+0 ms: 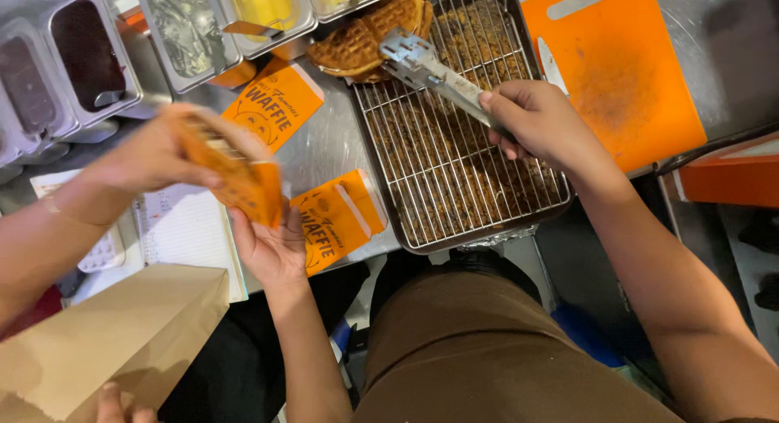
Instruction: The person assembles waffles by spreading toppings such as chocolate and cream onto waffle halves using a spatula and tongs. They fold the waffles, place them into orange paper wrappers, and then into a brown paper bag. The person also handles a waffle iron, opening and closing it to prepare for the next batch.
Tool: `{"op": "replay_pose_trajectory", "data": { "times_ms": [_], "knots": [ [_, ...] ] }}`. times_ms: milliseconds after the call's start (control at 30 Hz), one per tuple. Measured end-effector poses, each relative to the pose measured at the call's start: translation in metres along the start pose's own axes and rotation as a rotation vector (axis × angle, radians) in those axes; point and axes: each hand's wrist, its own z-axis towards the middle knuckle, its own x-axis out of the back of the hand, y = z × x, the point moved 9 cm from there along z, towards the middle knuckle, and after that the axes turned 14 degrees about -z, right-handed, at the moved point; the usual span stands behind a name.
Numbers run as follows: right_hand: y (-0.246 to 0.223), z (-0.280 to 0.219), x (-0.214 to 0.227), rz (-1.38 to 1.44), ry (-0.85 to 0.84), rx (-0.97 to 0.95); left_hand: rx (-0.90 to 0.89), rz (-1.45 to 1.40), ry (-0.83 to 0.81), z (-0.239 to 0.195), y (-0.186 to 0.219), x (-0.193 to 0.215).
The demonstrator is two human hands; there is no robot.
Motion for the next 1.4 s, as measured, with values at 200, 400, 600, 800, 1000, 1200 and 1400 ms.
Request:
{"op": "replay_pose_trajectory", "data": {
  "times_ms": [200, 400, 600, 800, 1000, 1200, 1400],
  "knots": [
    [0.014, 0.038, -0.025, 0.172, -0.036, 0.052, -0.016, 0.008, 0.081, -0.002, 0.002, -0.003],
    [0.014, 0.067, -0.034, 0.204, -0.099, 0.192, -0.078, 1.441, 0.29, -0.011, -0.011, 0.013],
    [0.037, 0.005, -0.029, 0.153, -0.081, 0.153, -0.501, 2.216, -0.128, -0.026, -0.047, -0.056],
    [0.1, -0.059, -0.049, 0.344, -0.049, 0.073, -0.269, 2.04, -0.187, -0.002, -0.039, -0.054],
    [0.133, -0.08, -0.058, 0.354, -0.148, -0.119, -0.242, 1.903, -0.459, 0.003, -0.053, -0.069],
    [0.122, -0.073, -0.049, 0.382, -0.089, 0.066, -0.472, 2.043, -0.423, -0.014, -0.063, -0.097],
    [0.118, -0.104, -0.049, 0.315, -0.034, 0.038, -0.576, 2.298, -0.107, -0.05, -0.069, -0.085]
  ]
}}
